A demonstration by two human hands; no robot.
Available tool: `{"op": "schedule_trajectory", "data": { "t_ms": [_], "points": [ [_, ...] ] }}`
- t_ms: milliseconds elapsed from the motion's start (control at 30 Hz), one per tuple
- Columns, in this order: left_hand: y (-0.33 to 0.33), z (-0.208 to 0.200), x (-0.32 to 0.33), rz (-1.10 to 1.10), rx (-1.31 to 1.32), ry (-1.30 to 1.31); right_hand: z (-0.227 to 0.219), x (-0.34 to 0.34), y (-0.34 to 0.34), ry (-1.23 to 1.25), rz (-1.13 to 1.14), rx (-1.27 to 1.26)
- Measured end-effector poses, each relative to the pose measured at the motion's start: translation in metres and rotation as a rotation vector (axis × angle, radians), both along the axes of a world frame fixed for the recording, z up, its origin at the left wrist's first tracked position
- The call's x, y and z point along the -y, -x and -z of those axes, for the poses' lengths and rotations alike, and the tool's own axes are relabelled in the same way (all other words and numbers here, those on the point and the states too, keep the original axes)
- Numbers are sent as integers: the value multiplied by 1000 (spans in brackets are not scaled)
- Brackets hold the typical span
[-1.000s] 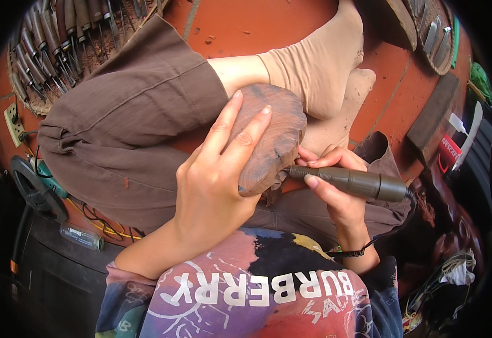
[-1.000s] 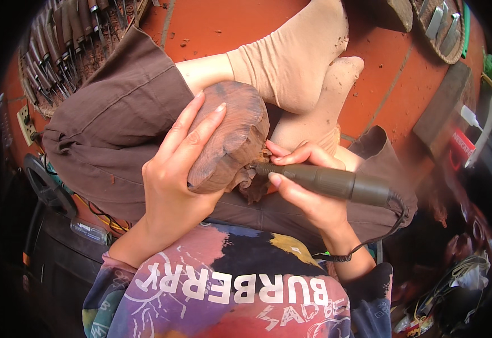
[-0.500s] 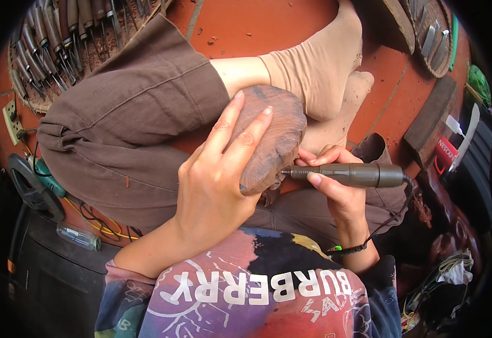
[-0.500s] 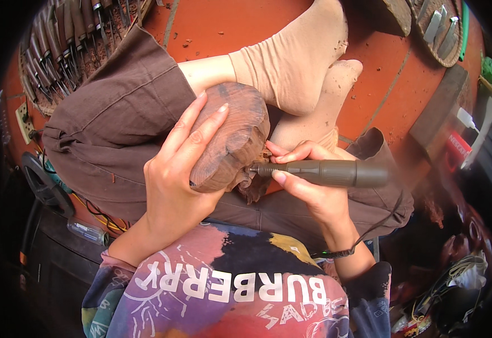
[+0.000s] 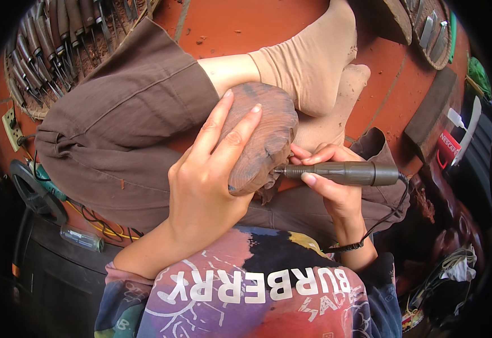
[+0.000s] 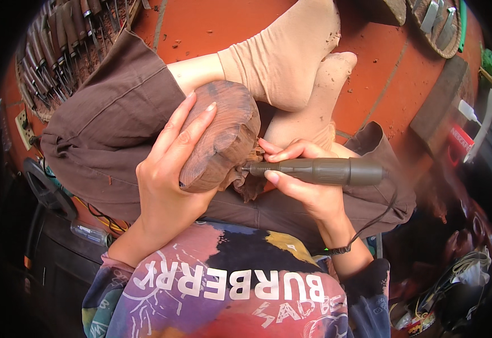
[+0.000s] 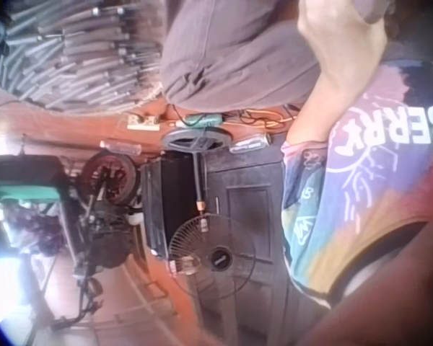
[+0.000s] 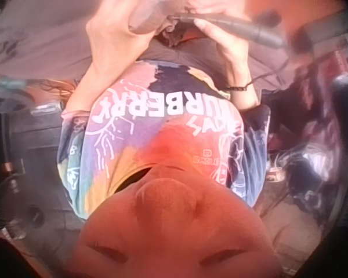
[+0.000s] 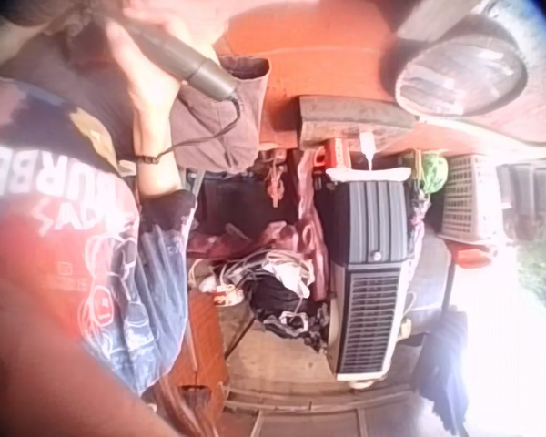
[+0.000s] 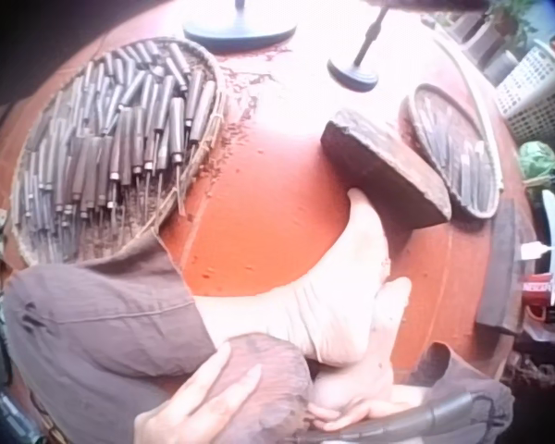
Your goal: The person uses a rotary carving tool to shape a small wooden object held in their left hand. They rotate the object and apply the tool to different areas, occasionally pausing to inspect the carved surface.
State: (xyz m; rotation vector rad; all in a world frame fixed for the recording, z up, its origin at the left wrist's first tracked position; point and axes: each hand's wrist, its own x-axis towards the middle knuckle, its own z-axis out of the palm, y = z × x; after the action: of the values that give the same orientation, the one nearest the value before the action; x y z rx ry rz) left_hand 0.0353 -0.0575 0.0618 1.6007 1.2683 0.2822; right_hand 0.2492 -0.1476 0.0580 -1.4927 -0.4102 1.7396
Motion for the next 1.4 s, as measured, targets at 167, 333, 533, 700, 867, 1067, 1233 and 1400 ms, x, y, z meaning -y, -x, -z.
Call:
{"op": "schedule_trajectory", "data": {
  "t_ms": [167,333,533,700,867,1067,1233,1400],
  "points": [
    [-1,-1,0,11,-6,-3,1,2,5,-2,-3,49],
    [0,1,2,23,-14,-41,7,12,4,-31,38,14],
    [2,3,1,43,-17,-65,7,7,10,-42,8,66],
    [2,1,1,9,4,-10,5,6,8,4,62,-7],
    [5,8,3,24,15,-107,4,3,7,8,8,18],
    [5,8,0,31,0,-102,4,-1,11,-24,-28,68],
    [4,8,1,19,9,-95,6,1,13,46,83,11],
    [3,6,1,1,2,-47,10,4,7,-58,33,-28]
  ]
}}
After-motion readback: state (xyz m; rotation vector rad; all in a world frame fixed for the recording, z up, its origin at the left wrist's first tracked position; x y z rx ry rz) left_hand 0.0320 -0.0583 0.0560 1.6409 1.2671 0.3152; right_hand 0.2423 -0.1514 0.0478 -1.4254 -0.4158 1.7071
